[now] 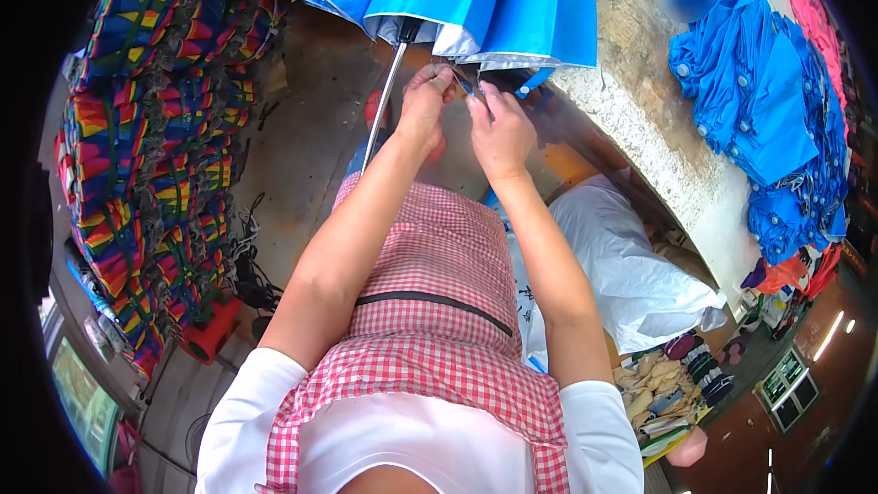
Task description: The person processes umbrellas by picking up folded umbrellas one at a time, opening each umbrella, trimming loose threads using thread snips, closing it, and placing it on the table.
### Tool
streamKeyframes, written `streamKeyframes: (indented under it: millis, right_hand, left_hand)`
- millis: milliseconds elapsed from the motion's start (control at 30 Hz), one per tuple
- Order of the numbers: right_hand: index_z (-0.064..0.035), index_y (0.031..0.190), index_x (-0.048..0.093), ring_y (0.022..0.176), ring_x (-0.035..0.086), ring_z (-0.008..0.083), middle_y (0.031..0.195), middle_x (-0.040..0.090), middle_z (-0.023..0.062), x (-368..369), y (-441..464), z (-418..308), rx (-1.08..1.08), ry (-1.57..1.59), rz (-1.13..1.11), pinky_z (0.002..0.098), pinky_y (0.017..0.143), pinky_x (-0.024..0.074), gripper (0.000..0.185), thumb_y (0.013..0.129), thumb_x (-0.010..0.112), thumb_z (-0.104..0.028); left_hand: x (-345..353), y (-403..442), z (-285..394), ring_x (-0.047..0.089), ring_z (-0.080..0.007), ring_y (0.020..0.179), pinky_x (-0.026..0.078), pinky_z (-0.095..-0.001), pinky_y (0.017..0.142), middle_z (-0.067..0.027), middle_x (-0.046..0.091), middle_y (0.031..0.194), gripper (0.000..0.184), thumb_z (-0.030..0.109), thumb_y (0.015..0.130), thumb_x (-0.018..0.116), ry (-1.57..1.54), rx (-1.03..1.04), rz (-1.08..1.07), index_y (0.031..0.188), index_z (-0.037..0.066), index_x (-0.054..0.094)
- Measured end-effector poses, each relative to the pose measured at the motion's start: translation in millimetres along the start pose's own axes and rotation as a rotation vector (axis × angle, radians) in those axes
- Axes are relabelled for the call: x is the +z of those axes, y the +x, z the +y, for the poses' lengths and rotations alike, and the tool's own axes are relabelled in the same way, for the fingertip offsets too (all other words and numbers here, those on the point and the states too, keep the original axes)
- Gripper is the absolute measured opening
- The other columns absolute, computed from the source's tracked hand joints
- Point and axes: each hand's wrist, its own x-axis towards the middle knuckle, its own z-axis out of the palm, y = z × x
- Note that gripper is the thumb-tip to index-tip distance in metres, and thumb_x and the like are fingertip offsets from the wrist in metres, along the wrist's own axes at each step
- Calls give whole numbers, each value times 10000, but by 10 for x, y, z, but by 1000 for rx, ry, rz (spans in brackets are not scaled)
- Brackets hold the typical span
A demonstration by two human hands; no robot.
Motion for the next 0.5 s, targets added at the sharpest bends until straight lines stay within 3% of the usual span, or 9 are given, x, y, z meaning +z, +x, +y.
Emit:
streamKeyframes:
  millis: [200,300,333,367,400,433,467,500]
  right_hand:
    - [-75,989,632,725,614,250,813,622,92,34,-11,2,0,39,12,336,645,476,226,806,602,-204]
    - [-32,1023,597,786,625,253,864,633,139,54,-308,-36,150,417,42,323,693,474,271,825,598,-217]
    - [1,1061,560,799,604,231,869,625,156,193,-495,34,237,494,-23,319,734,463,353,818,624,-246]
    - [-1,1073,554,743,561,178,822,599,84,208,-592,-171,415,586,-184,298,718,459,409,782,668,-264]
    - [5,1070,552,670,495,100,737,536,3,323,-667,-288,374,704,-282,243,651,435,422,766,689,-254]
    - [8,1040,563,620,460,70,703,505,-23,433,-640,-452,516,869,-447,217,584,397,384,770,687,-235]
    - [11,1010,574,570,424,41,669,473,-50,466,-576,-607,655,1029,-620,192,516,359,347,773,686,-216]
    - [11,992,579,548,399,32,657,462,-55,402,-517,-712,703,1082,-645,188,488,327,316,780,679,-201]
  left_hand:
    - [-76,-10,-26,444,-76,574,365,-214,565,9,530,638,101,119,842,569,128,-66,-65,771,54,601]
    - [-212,-518,585,469,-74,574,372,-223,532,1,556,645,154,170,811,610,508,-162,-230,743,32,627]
    - [-298,-707,785,483,-71,578,380,-219,532,-1,564,645,178,190,808,619,607,-25,-91,735,28,633]
    - [-426,-860,953,496,-67,582,389,-214,532,-4,571,644,202,210,806,627,707,110,51,727,25,639]
    - [-595,-919,1081,507,-56,612,405,-210,561,1,571,646,215,223,810,626,576,239,157,741,21,649]
    - [-761,-850,1144,501,-60,617,408,-214,556,5,566,655,194,200,817,620,463,379,205,776,13,655]
    - [-914,-764,1211,488,-65,614,415,-212,554,-4,574,714,164,164,837,589,551,343,246,854,12,648]
    - [-948,-680,1193,476,-63,607,411,-204,551,-9,575,749,168,162,843,580,450,258,203,906,17,638]
